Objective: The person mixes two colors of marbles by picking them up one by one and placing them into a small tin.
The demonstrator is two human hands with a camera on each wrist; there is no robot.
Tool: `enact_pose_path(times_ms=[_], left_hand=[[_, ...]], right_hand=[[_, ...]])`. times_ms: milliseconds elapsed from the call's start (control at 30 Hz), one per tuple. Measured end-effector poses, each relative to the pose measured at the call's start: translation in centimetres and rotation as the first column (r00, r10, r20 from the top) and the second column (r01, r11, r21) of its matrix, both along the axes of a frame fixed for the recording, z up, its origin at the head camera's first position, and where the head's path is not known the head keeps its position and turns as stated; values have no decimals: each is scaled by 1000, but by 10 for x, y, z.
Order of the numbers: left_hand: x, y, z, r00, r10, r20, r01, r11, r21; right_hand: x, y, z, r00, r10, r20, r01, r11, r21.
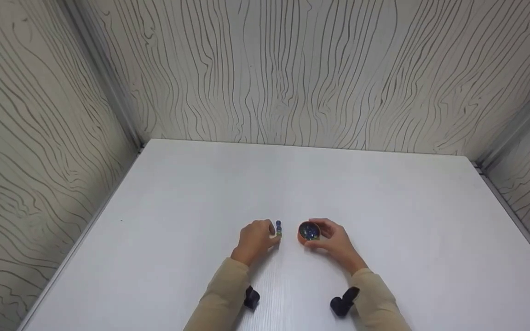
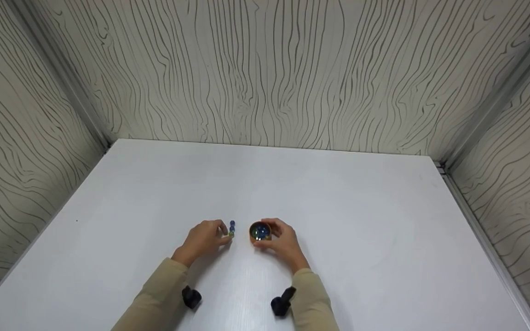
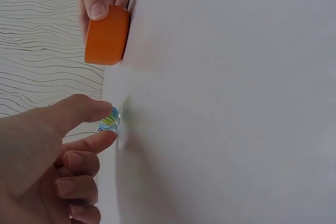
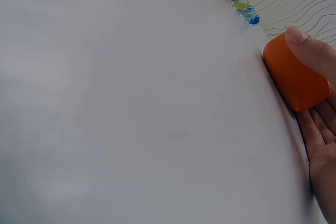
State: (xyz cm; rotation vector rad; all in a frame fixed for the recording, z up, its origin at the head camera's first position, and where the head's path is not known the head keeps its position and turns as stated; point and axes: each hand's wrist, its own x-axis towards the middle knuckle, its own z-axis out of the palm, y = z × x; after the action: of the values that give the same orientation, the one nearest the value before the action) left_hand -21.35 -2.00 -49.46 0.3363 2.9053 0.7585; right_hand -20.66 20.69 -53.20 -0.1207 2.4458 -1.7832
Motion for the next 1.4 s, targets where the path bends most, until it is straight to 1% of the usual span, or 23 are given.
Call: enact_pose_path(times_ms=[100,333,433,733,933,1200,1400], left_hand=[[-1,2,0,1000,11,20,-11,1000,0],[-3,4,-1,1000,28,8,-27,999,-16],[-3,5,-1,999,36,7,-36,999,-8],[-3,7,-1,999,23,-23,-23,1000,-11],[-4,8,-1,999,17,-42,-18,1000,-23],[-3,9,2,1000,30,-1,-30,999,-22],[-2,9,4,999,39,24,-38,999,-14]], right_hand=[[0,1,-1,1000,-1,2,1,1000,-3],[0,1,0,1000,-2,9,1,1000,8],[1,1,1,1000,6,3,-6,1000,14],[1,0,1,1000,17,-4,-17,1000,3],[1,0,1,1000,11,1,-11,1000,8],[0,-1,2,1000,-7,-7,7,1000,0],[1,-1,0,999,-15,-35,16,999,29]])
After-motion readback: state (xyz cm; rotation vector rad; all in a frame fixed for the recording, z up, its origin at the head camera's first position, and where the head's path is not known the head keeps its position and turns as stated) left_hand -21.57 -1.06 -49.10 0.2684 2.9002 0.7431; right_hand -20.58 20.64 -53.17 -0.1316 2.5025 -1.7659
